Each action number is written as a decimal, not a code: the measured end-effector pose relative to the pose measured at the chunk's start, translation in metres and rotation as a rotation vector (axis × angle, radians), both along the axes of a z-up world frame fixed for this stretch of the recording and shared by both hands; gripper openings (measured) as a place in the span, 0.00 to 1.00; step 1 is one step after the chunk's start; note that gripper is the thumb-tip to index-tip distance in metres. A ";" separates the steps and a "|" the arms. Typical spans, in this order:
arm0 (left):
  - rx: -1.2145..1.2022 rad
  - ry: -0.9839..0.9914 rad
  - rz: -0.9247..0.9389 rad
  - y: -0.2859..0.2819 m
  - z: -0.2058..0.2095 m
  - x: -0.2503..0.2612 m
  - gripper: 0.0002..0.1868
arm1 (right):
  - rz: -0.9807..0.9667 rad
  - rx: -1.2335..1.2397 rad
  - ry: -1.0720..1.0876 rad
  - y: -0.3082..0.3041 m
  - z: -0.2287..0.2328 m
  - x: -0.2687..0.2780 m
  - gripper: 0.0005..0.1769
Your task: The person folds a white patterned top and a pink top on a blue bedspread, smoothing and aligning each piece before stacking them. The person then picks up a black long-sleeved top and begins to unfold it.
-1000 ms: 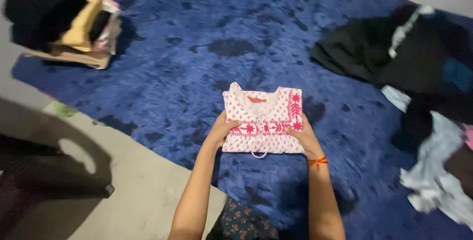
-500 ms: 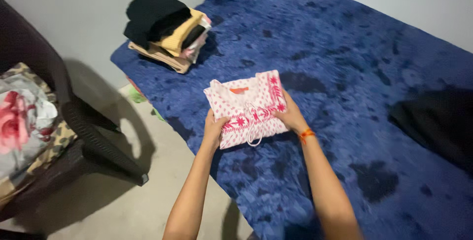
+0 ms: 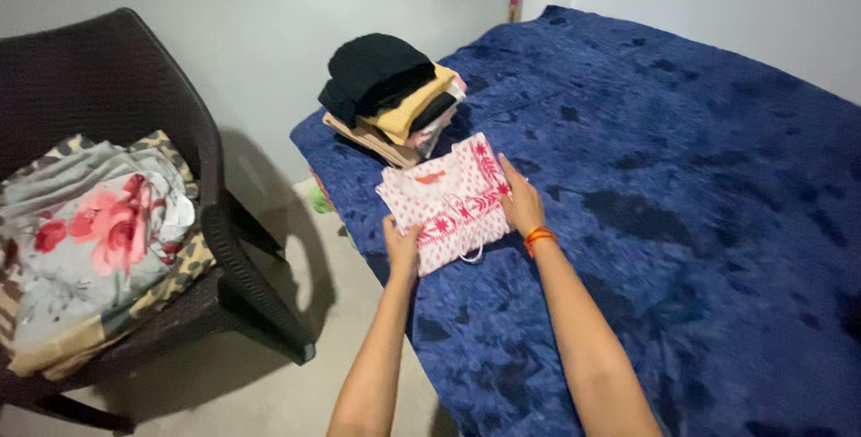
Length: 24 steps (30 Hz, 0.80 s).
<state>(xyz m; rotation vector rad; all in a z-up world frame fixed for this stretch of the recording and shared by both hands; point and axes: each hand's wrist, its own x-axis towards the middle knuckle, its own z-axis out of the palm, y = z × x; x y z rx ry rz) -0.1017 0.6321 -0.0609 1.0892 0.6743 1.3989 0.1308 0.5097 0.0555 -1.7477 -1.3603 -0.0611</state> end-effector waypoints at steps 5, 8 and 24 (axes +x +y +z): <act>0.047 0.358 0.254 -0.014 -0.012 0.002 0.33 | -0.149 -0.088 0.163 0.019 -0.051 -0.006 0.45; 0.046 0.339 0.258 -0.031 0.007 -0.003 0.43 | -0.133 0.092 0.029 0.025 -0.087 -0.007 0.29; 0.277 0.436 0.348 -0.048 0.018 -0.009 0.35 | -0.254 0.012 0.056 0.002 -0.149 -0.007 0.36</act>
